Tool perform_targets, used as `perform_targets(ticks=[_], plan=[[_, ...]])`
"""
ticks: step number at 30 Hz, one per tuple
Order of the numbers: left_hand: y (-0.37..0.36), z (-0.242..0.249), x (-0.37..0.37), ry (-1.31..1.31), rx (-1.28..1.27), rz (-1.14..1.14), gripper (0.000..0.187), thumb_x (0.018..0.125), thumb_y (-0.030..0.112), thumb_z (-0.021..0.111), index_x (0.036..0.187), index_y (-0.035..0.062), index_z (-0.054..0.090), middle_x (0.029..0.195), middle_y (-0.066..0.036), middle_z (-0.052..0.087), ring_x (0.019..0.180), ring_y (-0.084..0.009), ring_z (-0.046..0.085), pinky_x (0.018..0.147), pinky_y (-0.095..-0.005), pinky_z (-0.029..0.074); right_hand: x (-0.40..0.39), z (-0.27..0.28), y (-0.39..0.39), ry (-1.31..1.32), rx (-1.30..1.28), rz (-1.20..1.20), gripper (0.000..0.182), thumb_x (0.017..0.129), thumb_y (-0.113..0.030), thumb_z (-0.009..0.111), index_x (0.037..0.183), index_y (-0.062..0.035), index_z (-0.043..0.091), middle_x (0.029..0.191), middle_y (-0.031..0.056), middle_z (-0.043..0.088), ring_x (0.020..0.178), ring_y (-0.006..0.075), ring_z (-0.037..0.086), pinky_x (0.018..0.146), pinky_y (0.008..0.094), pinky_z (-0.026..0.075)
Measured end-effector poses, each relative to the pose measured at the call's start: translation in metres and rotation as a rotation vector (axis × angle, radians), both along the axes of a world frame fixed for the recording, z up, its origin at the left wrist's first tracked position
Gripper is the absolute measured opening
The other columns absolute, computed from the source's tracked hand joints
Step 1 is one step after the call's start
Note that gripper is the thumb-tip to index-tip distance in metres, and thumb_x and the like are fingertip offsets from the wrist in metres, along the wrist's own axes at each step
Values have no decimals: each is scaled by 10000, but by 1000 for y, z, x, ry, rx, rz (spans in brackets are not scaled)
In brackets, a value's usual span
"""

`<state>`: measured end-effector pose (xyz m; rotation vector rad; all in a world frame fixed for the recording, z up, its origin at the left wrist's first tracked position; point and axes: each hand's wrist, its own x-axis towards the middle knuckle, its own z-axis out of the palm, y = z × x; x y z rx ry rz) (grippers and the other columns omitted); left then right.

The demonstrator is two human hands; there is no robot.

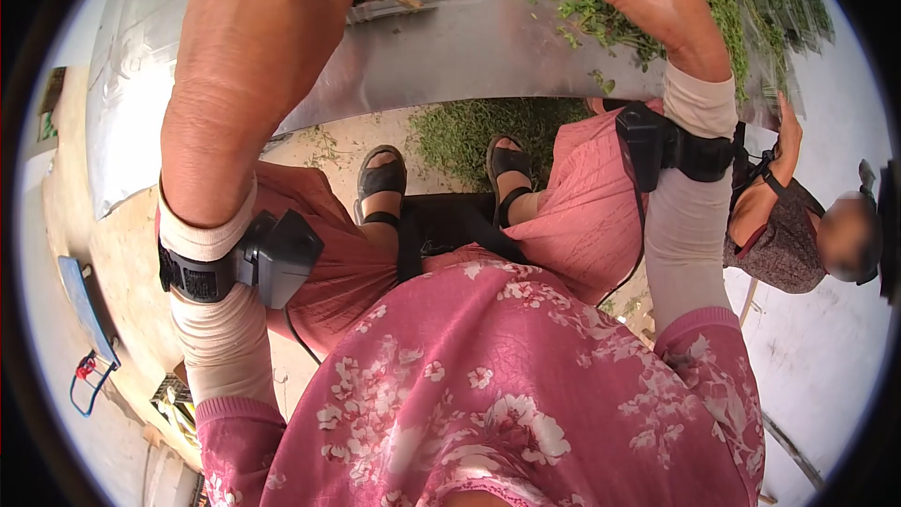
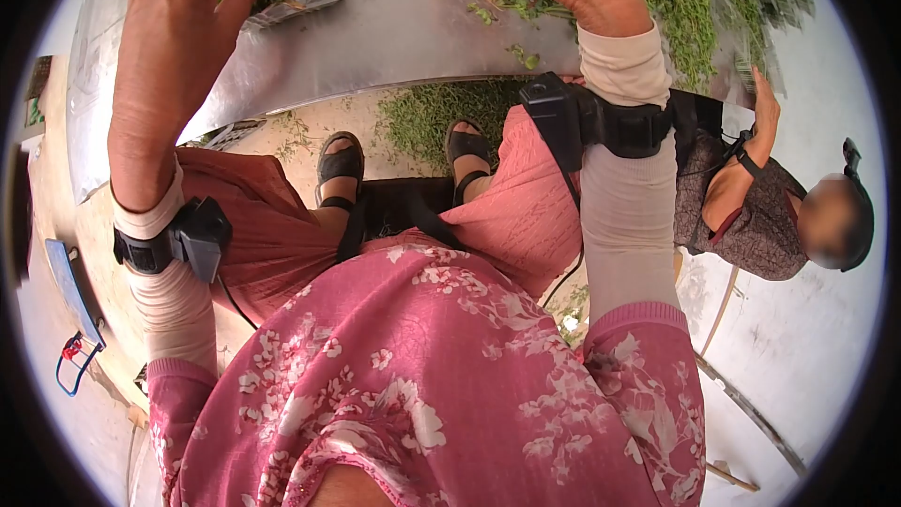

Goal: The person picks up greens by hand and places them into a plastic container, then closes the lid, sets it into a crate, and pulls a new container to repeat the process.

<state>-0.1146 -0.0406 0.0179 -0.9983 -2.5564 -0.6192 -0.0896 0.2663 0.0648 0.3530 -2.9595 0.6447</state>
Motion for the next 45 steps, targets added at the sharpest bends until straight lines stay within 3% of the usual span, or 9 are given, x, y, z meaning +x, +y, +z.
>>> perform_targets(ticks=[3,7,10,13,16,31,35,38,45], plan=[[52,47,51,69,-188,243,111,736,46,692,830,19,639,796,-168,640,885,-355,601,898,-431,454,1,2,-3,-15,-5,-24,57,786,-30,546,748,-4,513,631,54,476,586,131,452,530,342,382],[51,49,51,46,-194,243,105,738,58,690,824,21,641,791,-170,642,885,-352,603,910,-434,446,-2,-2,1,15,-28,15,58,790,-44,553,752,-9,527,644,60,517,598,138,475,541,346,397],[38,28,34,129,-162,178,95,799,116,697,851,52,650,801,-135,662,901,-329,633,888,-444,461,-5,-15,16,46,-24,32,108,853,-110,628,917,-23,633,704,40,581,639,114,551,609,303,469],[34,24,28,195,-134,185,125,813,140,721,887,56,665,855,-155,704,1013,-335,660,962,-447,438,-3,-8,9,2,-148,26,142,807,-63,596,904,18,659,700,181,650,625,269,656,633,386,532],[30,33,31,88,-106,166,110,821,126,709,874,44,661,851,-146,700,989,-320,653,966,-436,432,-3,-7,8,-39,-192,-15,198,817,-44,615,1005,12,642,711,108,644,632,167,613,632,305,509],[20,45,24,137,154,150,120,831,49,649,950,37,665,849,-123,672,887,-332,620,913,-437,450,2,14,-54,-104,-704,65,150,929,-26,638,1069,24,614,858,-1,633,668,40,533,597,200,448],[21,45,26,113,147,146,148,826,52,661,974,39,668,888,-116,678,908,-327,620,913,-424,452,5,2,-60,-61,-530,75,167,923,-20,654,1079,30,621,852,4,652,680,40,551,589,196,446],[25,47,27,97,164,109,194,826,23,676,1020,16,675,985,-135,690,961,-332,624,934,-411,457,10,3,-58,-14,-484,76,111,867,-65,695,950,-6,652,781,100,691,638,151,651,594,286,514],[38,39,30,-10,110,-55,244,831,-19,643,1073,10,670,1095,-135,690,1046,-324,624,961,-406,455,11,-2,-56,191,-370,188,55,862,-39,681,897,-20,643,723,103,656,625,190,639,581,314,494]])
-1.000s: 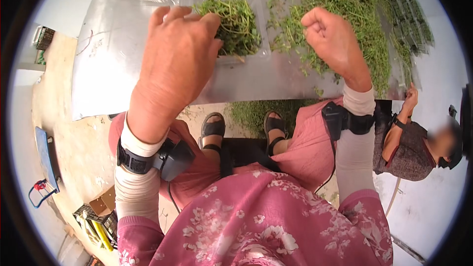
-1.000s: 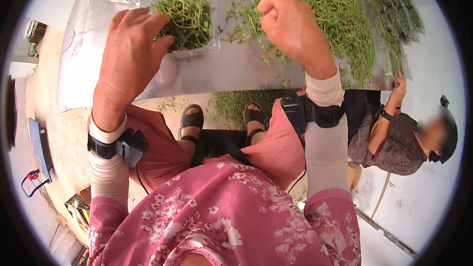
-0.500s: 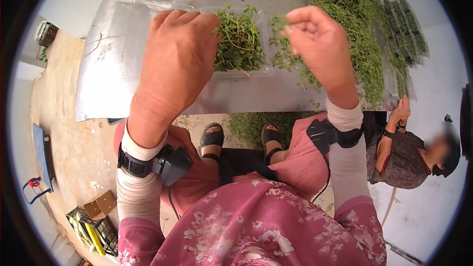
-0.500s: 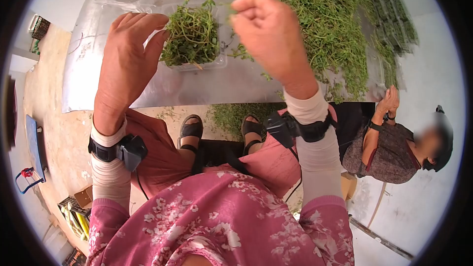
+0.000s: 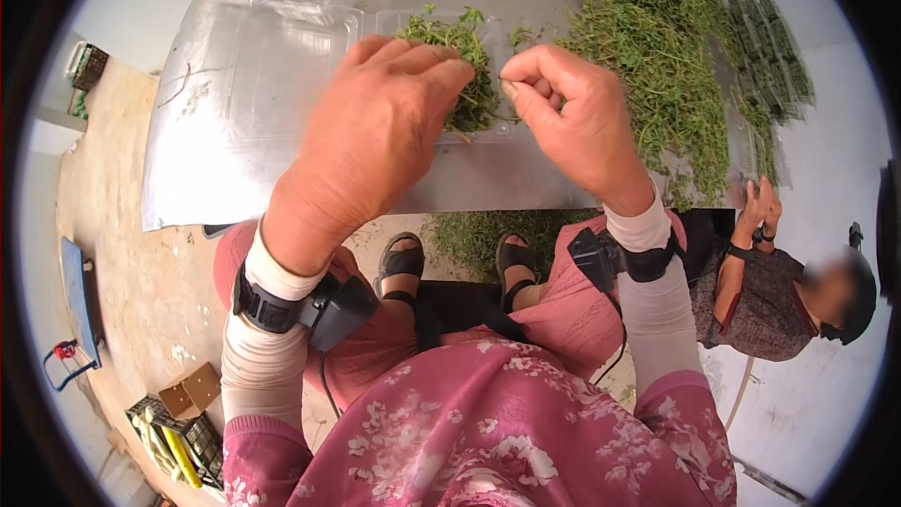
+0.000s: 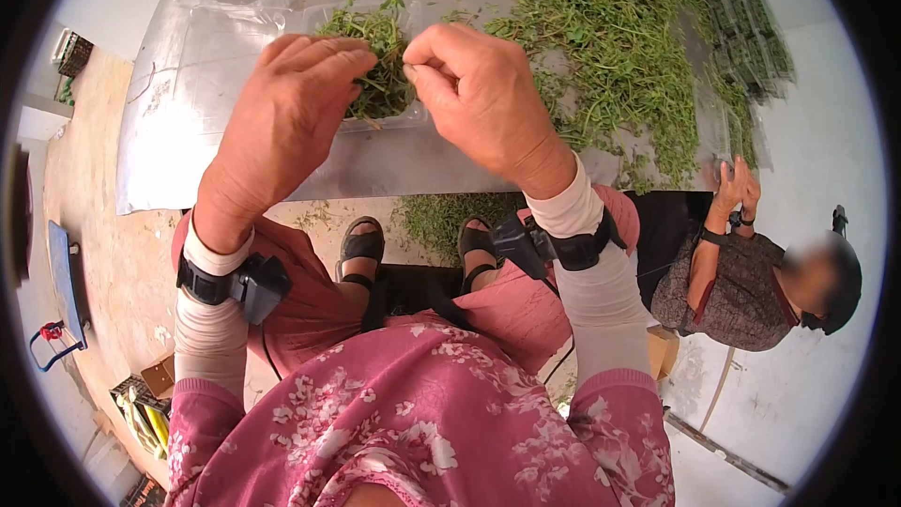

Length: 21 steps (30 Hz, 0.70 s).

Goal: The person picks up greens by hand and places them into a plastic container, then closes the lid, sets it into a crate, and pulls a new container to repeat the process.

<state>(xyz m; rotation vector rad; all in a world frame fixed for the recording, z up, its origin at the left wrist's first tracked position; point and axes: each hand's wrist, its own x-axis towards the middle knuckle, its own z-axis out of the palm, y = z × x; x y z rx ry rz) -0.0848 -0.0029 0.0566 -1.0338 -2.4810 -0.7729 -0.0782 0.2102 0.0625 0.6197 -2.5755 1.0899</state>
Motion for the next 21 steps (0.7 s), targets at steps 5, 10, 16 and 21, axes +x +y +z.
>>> perform_targets(ticks=[5,10,16,21], plan=[[0,-3,2,-44,-145,-11,223,827,-17,641,1046,10,672,1125,-132,680,1048,-317,623,972,-413,448,-4,0,20,-126,-54,-119,78,853,-34,691,921,-23,656,718,86,663,631,154,638,579,292,491],[-2,-3,1,-90,-119,-16,181,823,5,653,1003,5,673,1105,-133,676,1038,-324,620,973,-416,443,7,13,10,-172,24,68,129,823,-47,731,927,-20,659,780,85,647,647,168,635,598,297,496],[-1,-9,-6,-112,-110,-25,134,826,29,658,957,17,682,1088,-119,684,1037,-323,621,973,-414,442,16,-2,-9,65,141,224,195,773,-55,777,934,-25,670,926,95,595,747,255,586,656,336,483],[0,-12,-7,-91,-104,-12,100,832,34,654,928,15,679,1082,-119,693,1031,-319,626,976,-412,443,18,-7,-10,40,179,246,155,787,-21,745,918,-8,664,887,111,572,776,292,602,687,364,495]])
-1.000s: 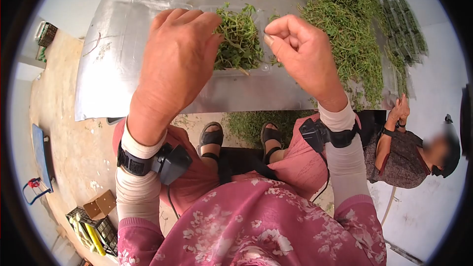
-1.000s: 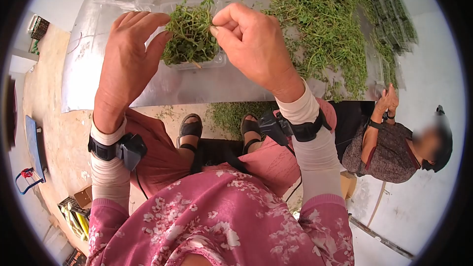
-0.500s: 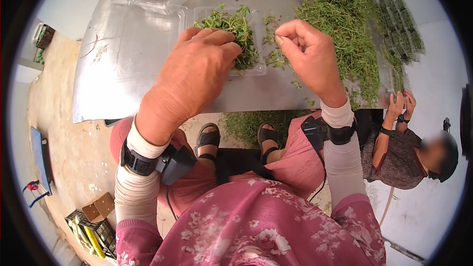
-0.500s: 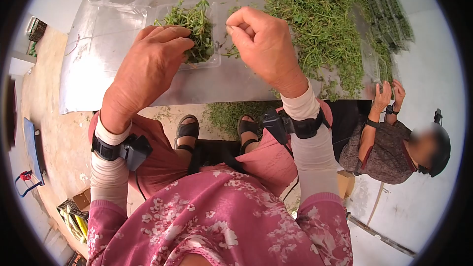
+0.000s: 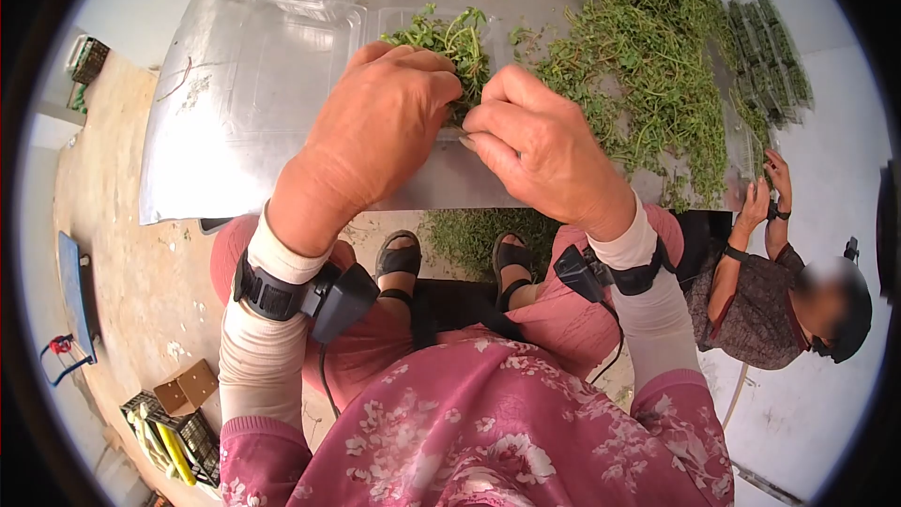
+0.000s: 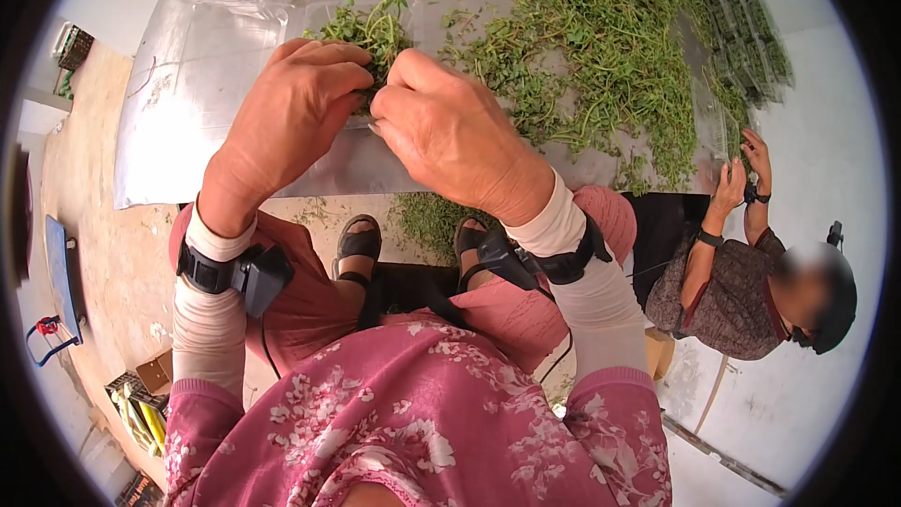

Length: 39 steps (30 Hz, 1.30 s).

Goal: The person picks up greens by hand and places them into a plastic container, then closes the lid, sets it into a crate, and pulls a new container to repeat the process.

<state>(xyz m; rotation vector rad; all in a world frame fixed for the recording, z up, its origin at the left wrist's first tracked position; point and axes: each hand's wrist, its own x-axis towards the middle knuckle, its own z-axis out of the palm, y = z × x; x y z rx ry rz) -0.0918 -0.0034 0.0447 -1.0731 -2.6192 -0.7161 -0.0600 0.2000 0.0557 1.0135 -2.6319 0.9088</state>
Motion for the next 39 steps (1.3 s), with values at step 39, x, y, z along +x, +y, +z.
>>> perform_targets(ticks=[39], plan=[[3,13,8,171,78,10,283,827,77,707,1094,-3,658,1160,-150,669,1147,-329,600,1027,-440,426,-52,38,103,19,43,-573,144,842,-146,686,908,-20,699,863,161,698,761,269,688,712,361,529]])
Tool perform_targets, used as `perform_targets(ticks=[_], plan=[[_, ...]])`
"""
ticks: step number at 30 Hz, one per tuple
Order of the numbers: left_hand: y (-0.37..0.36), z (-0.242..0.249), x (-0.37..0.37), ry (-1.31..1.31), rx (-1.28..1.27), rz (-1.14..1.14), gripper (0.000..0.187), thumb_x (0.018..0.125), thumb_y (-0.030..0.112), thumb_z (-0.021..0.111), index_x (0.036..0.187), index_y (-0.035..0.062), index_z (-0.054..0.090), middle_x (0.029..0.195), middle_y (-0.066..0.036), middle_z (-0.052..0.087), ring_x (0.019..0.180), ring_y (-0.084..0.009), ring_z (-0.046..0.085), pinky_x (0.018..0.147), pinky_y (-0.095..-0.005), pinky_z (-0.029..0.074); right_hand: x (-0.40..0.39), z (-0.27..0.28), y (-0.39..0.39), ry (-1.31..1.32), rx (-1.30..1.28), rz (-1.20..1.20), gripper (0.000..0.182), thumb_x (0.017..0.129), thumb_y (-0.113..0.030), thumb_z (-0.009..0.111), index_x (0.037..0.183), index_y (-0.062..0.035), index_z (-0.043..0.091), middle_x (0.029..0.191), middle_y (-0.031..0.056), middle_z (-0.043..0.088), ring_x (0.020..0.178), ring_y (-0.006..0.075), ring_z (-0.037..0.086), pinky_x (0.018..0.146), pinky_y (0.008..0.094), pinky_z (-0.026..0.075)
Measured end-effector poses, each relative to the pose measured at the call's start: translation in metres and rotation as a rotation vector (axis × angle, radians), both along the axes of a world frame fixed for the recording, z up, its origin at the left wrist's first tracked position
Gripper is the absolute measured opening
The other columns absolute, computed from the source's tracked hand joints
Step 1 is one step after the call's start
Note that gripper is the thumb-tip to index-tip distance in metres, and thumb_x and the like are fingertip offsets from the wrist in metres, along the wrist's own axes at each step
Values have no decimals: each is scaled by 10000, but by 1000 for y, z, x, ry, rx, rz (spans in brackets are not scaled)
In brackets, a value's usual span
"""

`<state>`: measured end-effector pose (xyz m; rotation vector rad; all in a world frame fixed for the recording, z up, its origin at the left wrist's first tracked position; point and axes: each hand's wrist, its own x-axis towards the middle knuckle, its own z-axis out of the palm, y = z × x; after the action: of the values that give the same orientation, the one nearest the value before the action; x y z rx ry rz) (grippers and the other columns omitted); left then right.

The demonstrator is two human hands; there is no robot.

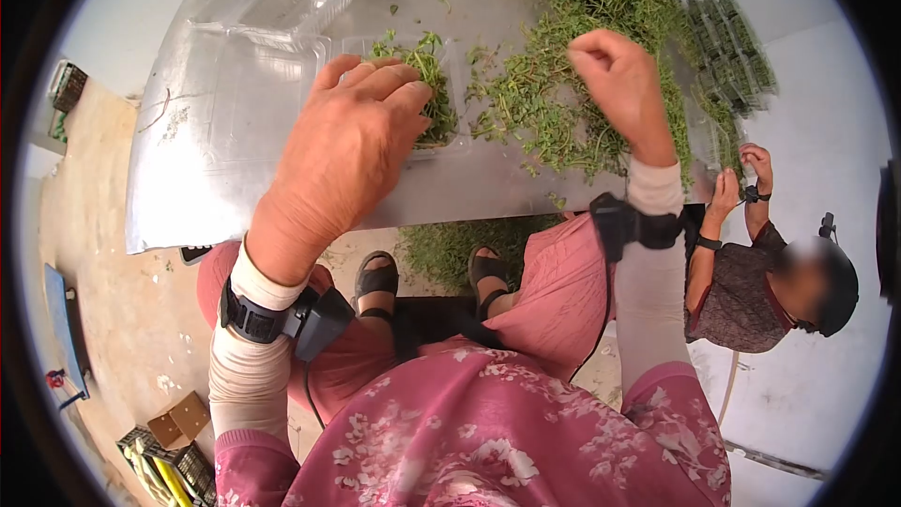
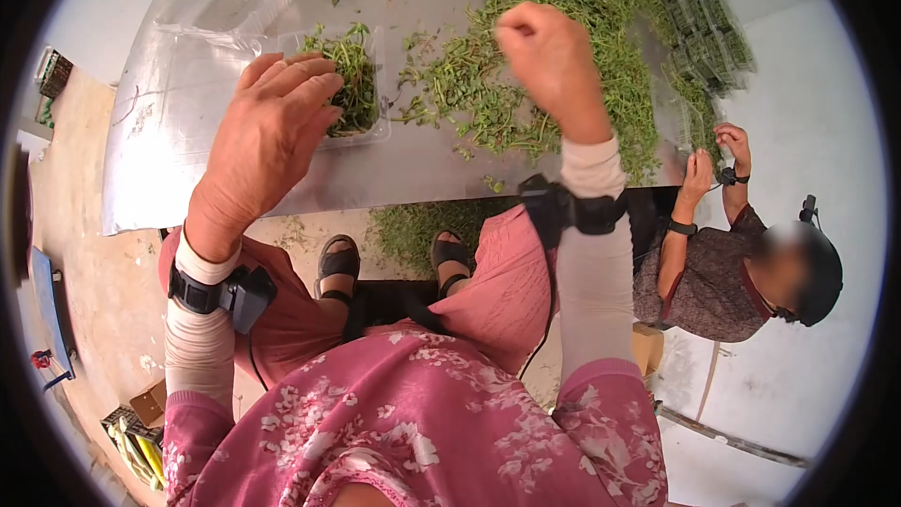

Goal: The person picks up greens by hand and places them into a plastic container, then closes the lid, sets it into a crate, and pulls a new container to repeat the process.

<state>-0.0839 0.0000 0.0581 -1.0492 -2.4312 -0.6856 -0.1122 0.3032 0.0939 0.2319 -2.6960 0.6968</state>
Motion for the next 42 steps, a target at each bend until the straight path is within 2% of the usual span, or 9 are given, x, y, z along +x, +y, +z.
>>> perform_targets(ticks=[3,6,13,16,22,25,31,37,42], plan=[[5,1,2,26,-8,2,400,819,164,742,1172,4,644,1223,-149,647,1229,-334,559,1049,-443,409,-27,-14,56,74,147,-130,253,850,-228,707,1003,-26,707,906,163,708,788,281,690,728,377,534],[7,-6,6,-16,-68,-8,492,820,260,749,1229,13,628,1294,-147,616,1292,-333,513,1081,-452,378,-39,-22,69,-87,229,-303,435,866,-326,712,1163,-11,668,1028,199,711,907,338,696,815,420,542],[10,-10,10,-108,-164,14,543,839,328,733,1269,20,609,1352,-149,581,1329,-327,478,1117,-480,331,-60,-62,67,-205,305,-340,719,840,-443,724,1375,-6,529,1220,279,645,1122,436,631,974,492,499],[10,-11,10,-115,-171,23,541,837,322,737,1268,22,610,1352,-146,580,1330,-324,476,1120,-482,328,-69,-76,71,-295,411,-331,603,827,-387,735,1292,-29,595,1150,269,670,1088,432,644,941,498,506],[9,-13,9,-104,-172,27,529,827,301,747,1259,26,614,1345,-140,584,1325,-320,480,1117,-473,334,-60,-58,67,-415,330,-247,302,800,-242,722,955,11,668,991,246,695,903,391,673,808,443,524],[8,-12,10,-112,-178,28,526,823,298,749,1255,29,615,1344,-138,583,1322,-317,482,1114,-468,338,-47,-51,70,-254,133,-213,272,813,-220,718,910,27,659,885,169,711,759,327,665,741,422,522],[9,-11,10,-110,-184,30,521,823,291,747,1256,31,613,1344,-139,583,1320,-313,484,1111,-459,341,-9,-16,32,-338,-450,-75,238,881,-180,707,998,23,665,760,-7,618,629,76,527,570,272,443],[9,-12,10,-100,-177,31,520,826,286,745,1260,31,611,1344,-138,583,1321,-313,483,1112,-460,340,-3,-12,22,-497,-453,16,276,911,-228,697,1047,11,672,756,-10,613,582,68,525,534,236,423],[10,-10,10,-116,-183,28,521,825,282,746,1260,29,613,1344,-137,583,1320,-313,484,1113,-462,339,-8,-23,32,-328,-258,-51,246,900,-238,706,984,-7,694,741,-11,632,579,74,545,552,251,452]])
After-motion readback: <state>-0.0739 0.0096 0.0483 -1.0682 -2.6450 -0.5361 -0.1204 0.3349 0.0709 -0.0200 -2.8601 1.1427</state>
